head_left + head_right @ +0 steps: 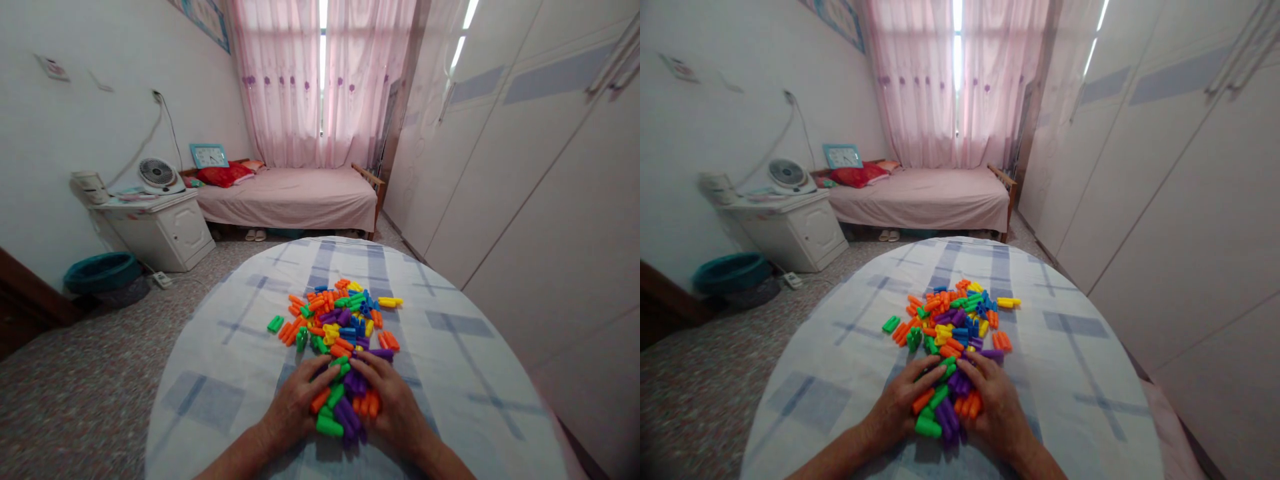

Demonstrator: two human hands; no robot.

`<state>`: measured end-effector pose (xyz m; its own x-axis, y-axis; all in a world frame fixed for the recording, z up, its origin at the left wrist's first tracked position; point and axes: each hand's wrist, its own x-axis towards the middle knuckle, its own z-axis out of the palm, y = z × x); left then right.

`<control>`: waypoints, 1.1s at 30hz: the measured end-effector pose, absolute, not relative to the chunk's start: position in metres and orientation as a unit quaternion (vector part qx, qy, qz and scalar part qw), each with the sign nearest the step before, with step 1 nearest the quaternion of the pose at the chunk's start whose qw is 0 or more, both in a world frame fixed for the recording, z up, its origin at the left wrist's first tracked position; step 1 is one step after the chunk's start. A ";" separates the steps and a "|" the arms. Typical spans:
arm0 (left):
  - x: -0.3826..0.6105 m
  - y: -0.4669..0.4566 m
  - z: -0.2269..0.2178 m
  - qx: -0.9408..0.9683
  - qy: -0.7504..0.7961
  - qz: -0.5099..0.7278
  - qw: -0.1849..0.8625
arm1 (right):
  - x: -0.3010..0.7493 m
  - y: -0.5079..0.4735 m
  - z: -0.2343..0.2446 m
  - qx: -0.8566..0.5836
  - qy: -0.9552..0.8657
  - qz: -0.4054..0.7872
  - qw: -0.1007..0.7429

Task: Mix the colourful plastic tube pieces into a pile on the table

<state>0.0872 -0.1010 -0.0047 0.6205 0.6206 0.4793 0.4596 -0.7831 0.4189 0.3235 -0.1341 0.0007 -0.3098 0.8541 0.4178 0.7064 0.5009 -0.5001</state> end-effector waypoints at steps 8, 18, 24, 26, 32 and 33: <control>0.113 -0.086 0.027 0.765 0.403 0.365 0.345 | 0.297 -0.104 0.025 -0.547 -0.631 0.305 0.458; 0.133 0.000 0.087 0.695 0.461 0.354 0.424 | 0.300 -0.029 0.080 -0.613 -0.551 0.385 0.415; 0.117 0.010 0.077 0.702 0.514 0.417 0.262 | 0.321 -0.024 0.069 -0.607 -0.638 0.232 0.413; 0.097 0.009 0.063 0.713 0.504 0.434 0.224 | 0.337 -0.022 0.057 -0.612 -0.645 0.167 0.426; 0.024 0.006 0.002 0.784 0.491 0.324 0.199 | 0.386 -0.006 0.012 -0.700 -0.589 0.070 0.398; 0.018 0.006 -0.007 0.794 0.476 0.320 0.202 | 0.390 -0.004 0.005 -0.699 -0.587 0.085 0.399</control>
